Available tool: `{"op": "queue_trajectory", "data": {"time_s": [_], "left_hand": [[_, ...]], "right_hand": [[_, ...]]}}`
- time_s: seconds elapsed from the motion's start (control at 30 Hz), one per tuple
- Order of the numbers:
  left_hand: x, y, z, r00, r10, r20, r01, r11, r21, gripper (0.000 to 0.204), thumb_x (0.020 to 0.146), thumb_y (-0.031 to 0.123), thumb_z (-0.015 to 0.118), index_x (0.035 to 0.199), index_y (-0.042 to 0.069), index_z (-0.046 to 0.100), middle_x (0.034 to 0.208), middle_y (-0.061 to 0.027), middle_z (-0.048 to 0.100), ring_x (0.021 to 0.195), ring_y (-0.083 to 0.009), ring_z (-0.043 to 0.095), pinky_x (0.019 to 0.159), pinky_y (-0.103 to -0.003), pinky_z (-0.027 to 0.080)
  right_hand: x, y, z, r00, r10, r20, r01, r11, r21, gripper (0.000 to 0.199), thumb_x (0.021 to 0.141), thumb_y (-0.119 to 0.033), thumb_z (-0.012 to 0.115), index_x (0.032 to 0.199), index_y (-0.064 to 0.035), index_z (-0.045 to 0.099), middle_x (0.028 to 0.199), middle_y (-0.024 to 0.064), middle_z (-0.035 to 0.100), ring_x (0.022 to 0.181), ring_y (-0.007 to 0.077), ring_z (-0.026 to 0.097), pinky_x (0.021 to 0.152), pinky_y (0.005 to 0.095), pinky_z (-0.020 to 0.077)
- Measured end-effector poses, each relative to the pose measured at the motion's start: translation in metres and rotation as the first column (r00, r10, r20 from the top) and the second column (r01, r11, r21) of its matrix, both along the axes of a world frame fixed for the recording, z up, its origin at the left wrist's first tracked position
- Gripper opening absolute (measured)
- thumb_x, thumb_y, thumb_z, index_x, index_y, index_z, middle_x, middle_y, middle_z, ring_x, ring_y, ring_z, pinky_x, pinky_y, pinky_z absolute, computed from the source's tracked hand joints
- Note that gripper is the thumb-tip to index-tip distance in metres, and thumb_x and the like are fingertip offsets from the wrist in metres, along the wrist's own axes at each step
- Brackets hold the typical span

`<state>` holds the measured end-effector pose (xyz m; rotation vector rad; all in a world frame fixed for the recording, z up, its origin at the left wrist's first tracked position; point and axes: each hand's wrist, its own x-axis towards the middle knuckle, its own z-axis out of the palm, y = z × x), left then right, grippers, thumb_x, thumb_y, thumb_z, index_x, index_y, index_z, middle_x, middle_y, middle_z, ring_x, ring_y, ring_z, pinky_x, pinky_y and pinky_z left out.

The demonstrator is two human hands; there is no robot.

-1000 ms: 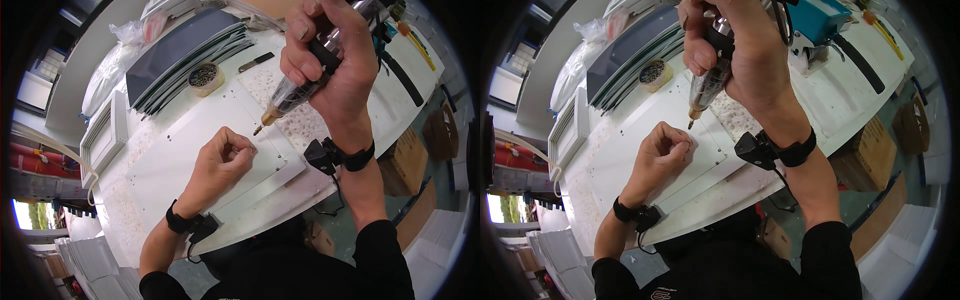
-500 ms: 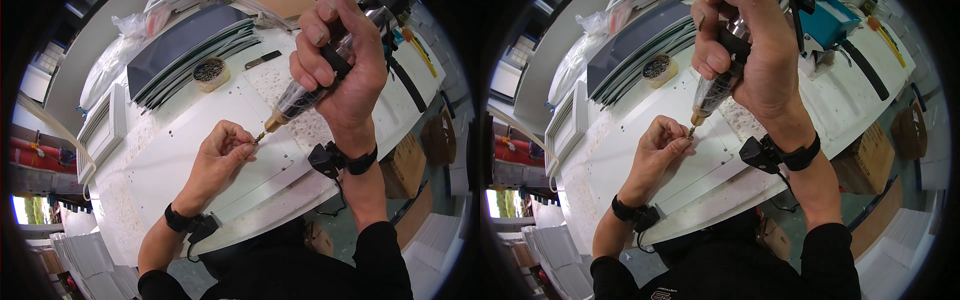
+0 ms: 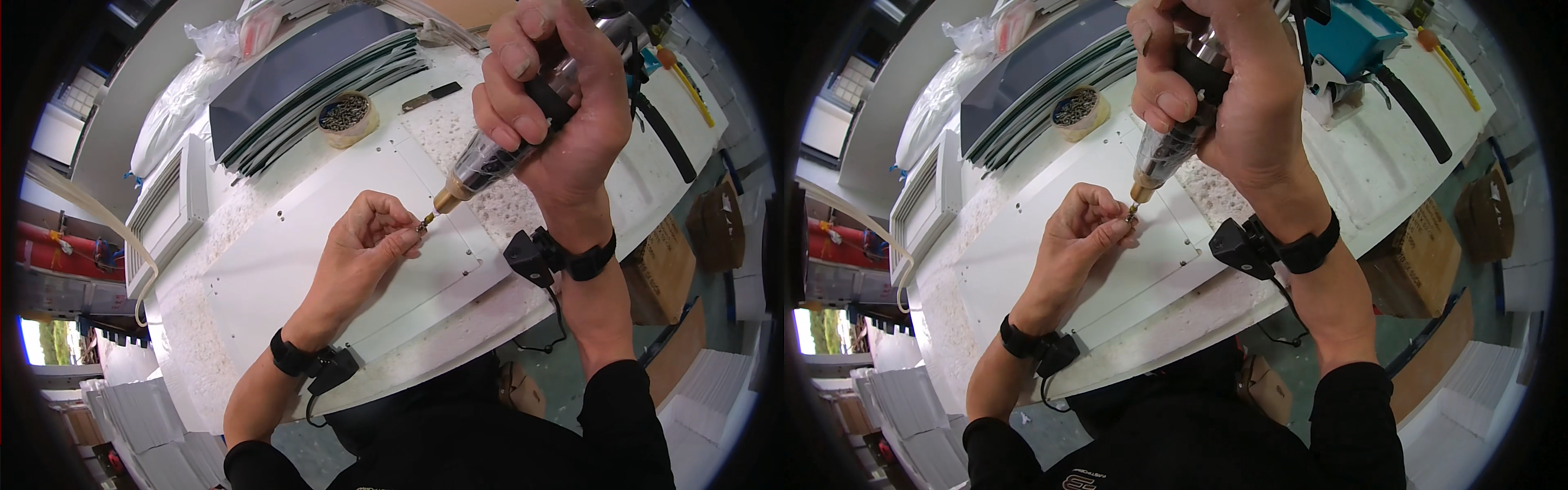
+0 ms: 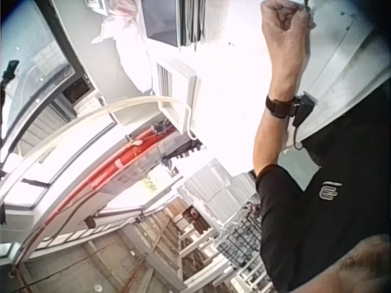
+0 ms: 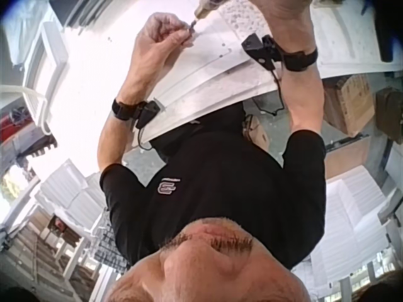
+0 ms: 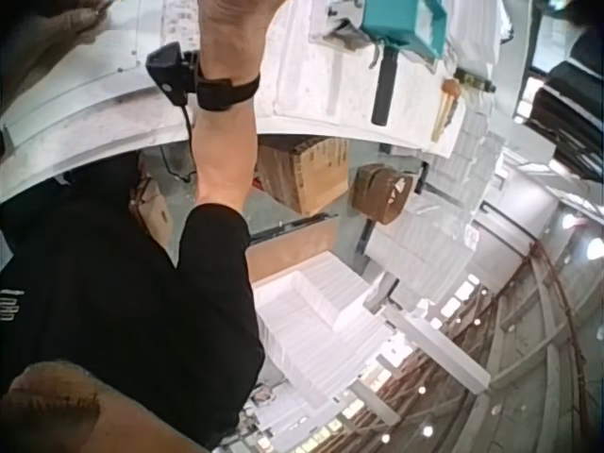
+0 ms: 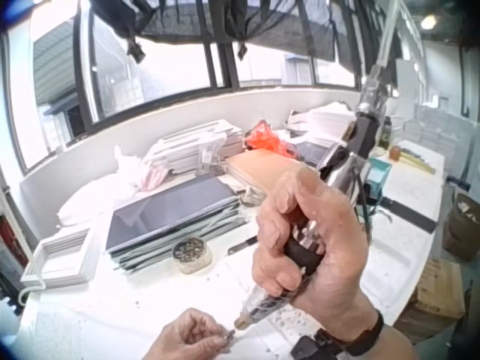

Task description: The person places a white rectangular panel on a workbench and aligns it with other components. Using a pneumatic screwdriver, the person drives multiple screws into pre-drilled holes along the edges of the panel to secure it. The person handles the screws and tool with both hands, working systematically around the panel.

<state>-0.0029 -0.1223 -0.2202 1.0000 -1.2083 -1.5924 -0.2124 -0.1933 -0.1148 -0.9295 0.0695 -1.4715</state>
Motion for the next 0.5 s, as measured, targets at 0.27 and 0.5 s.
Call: {"op": "queue_trajectory", "data": {"time_s": [0.27, 0.5], "left_hand": [[-0.016, -0.025, 0.015, 0.847, 0.172, 0.504, 0.003, 0.945, -0.327, 0.012, 0.097, 0.001, 0.062, 0.109, 0.002, 0.06, 0.091, -0.0073, 0.073, 0.079, -0.0123, 0.062, 0.076, -0.027, 0.051], [-0.015, -0.033, -0.001, 0.86, 0.156, 0.486, 0.005, 0.949, -0.314, 0.014, 0.097, 0.0, 0.059, 0.111, 0.001, 0.059, 0.097, -0.0114, 0.077, 0.082, -0.0146, 0.068, 0.078, -0.028, 0.052]], "right_hand": [[0.019, 0.002, 0.019, 0.88, -0.121, -0.46, 0.093, 0.992, -0.082, 0.039, 0.101, -0.034, 0.067, 0.075, -0.0066, 0.057, 0.06, -0.0004, 0.05, 0.043, 0.0074, 0.046, 0.04, 0.0237, 0.035], [0.028, -0.009, 0.003, 0.891, -0.034, -0.452, -0.023, 0.992, -0.121, 0.03, 0.101, -0.027, 0.069, 0.081, -0.0089, 0.057, 0.062, -0.0015, 0.053, 0.043, 0.0056, 0.045, 0.038, 0.024, 0.0345]]}}
